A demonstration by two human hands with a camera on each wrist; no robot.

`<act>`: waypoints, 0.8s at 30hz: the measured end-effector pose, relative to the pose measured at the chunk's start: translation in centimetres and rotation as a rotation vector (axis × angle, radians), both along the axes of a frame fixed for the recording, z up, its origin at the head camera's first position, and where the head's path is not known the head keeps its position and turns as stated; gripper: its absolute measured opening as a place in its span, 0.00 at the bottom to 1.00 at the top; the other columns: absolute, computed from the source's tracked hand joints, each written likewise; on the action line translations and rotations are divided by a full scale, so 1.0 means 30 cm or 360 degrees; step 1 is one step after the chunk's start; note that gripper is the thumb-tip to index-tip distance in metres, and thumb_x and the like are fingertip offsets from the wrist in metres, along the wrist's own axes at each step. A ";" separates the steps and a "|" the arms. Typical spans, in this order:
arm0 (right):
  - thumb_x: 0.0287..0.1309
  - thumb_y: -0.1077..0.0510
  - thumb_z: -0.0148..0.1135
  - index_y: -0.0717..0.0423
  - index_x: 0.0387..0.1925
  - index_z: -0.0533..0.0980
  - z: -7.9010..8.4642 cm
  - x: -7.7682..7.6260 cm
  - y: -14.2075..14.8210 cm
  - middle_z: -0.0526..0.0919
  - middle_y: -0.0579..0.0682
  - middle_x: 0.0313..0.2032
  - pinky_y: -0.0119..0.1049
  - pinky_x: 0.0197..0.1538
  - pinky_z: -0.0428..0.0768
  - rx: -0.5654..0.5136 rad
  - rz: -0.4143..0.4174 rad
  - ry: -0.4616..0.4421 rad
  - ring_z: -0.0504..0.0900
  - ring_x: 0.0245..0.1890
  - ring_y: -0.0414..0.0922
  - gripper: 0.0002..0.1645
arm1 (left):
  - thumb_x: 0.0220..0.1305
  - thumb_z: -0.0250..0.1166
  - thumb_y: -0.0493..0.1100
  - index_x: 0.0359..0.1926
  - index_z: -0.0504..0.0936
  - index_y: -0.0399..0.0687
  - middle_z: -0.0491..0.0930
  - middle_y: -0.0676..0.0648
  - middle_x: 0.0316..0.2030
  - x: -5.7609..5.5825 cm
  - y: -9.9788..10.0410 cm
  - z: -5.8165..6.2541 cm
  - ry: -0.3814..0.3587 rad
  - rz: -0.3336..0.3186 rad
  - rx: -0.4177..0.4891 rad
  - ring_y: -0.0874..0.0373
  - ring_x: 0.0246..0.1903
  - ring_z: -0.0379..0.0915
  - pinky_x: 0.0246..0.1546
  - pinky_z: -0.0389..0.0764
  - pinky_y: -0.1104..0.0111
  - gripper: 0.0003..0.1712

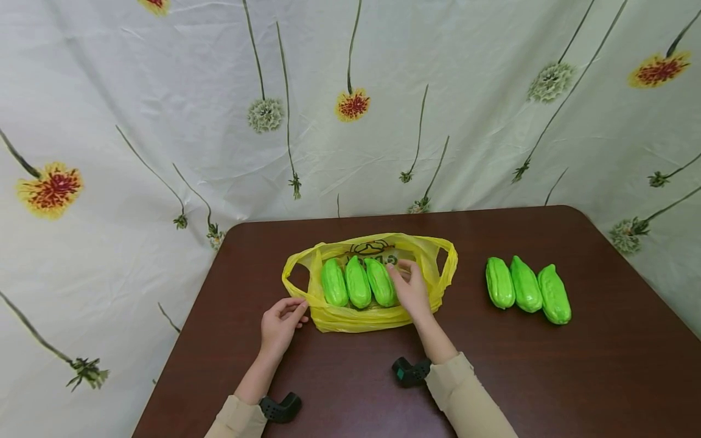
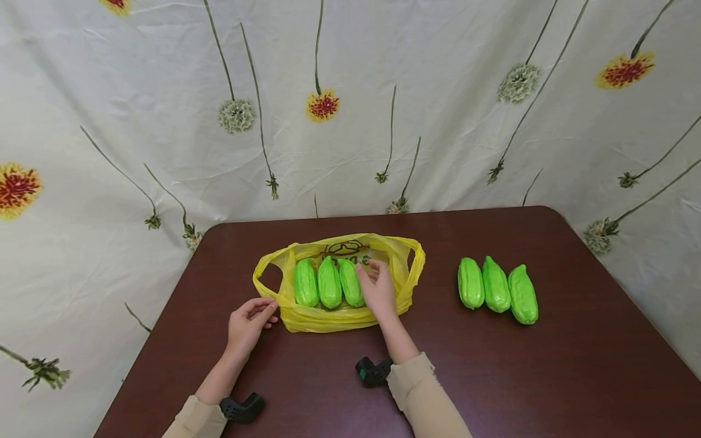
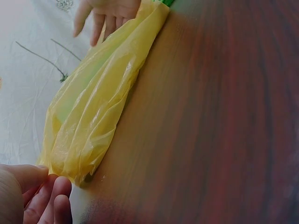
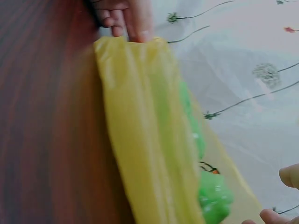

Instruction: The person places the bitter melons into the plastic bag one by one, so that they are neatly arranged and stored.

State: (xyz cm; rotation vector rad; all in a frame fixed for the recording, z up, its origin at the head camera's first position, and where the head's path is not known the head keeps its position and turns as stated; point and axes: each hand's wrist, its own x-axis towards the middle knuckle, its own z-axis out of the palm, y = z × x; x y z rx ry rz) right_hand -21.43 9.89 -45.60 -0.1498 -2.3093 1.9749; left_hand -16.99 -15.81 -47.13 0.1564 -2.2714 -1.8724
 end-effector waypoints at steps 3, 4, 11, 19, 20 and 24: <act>0.65 0.45 0.54 0.63 0.61 0.64 0.018 0.001 0.013 0.67 0.59 0.60 0.53 0.58 0.69 -0.0026 -0.0014 0.0021 0.67 0.60 0.56 0.33 | 0.60 0.65 0.33 0.41 0.81 0.29 0.80 0.30 0.36 -0.001 0.000 -0.002 0.0003 0.0001 0.0010 0.53 0.25 0.80 0.26 0.80 0.71 0.10; 0.65 0.45 0.54 0.63 0.61 0.64 0.024 0.001 0.017 0.67 0.59 0.60 0.53 0.57 0.69 -0.0034 -0.0016 0.0033 0.68 0.59 0.56 0.33 | 0.60 0.65 0.33 0.41 0.81 0.29 0.80 0.30 0.36 -0.001 -0.001 -0.002 0.0004 0.0001 0.0012 0.53 0.24 0.80 0.26 0.80 0.72 0.10; 0.65 0.50 0.55 0.67 0.59 0.65 0.071 0.006 0.049 0.68 0.61 0.57 0.52 0.58 0.68 -0.0130 -0.0064 0.0150 0.68 0.57 0.56 0.30 | 0.60 0.65 0.33 0.41 0.81 0.29 0.80 0.31 0.36 0.001 0.000 0.000 -0.0003 0.0000 0.0018 0.55 0.24 0.79 0.26 0.80 0.72 0.10; 0.65 0.53 0.55 0.63 0.59 0.65 0.146 0.037 0.102 0.70 0.56 0.56 0.45 0.57 0.69 -0.0248 -0.0144 0.0203 0.70 0.55 0.50 0.26 | 0.60 0.65 0.34 0.41 0.80 0.28 0.81 0.33 0.35 0.002 0.000 0.001 0.0013 -0.0011 0.0017 0.57 0.24 0.79 0.26 0.80 0.72 0.11; 0.65 0.53 0.55 0.63 0.58 0.65 0.155 0.041 0.107 0.70 0.56 0.55 0.44 0.57 0.69 -0.0250 -0.0154 0.0210 0.70 0.55 0.49 0.25 | 0.60 0.65 0.34 0.41 0.80 0.28 0.81 0.33 0.35 0.002 0.001 0.003 0.0014 -0.0011 0.0014 0.56 0.24 0.79 0.26 0.80 0.72 0.11; 0.66 0.56 0.54 0.64 0.58 0.66 0.187 0.055 0.122 0.71 0.56 0.55 0.41 0.58 0.69 -0.0280 -0.0195 0.0280 0.71 0.55 0.48 0.23 | 0.60 0.65 0.34 0.41 0.80 0.28 0.81 0.33 0.35 0.004 0.003 0.008 0.0008 -0.0003 -0.0005 0.54 0.24 0.80 0.26 0.80 0.71 0.11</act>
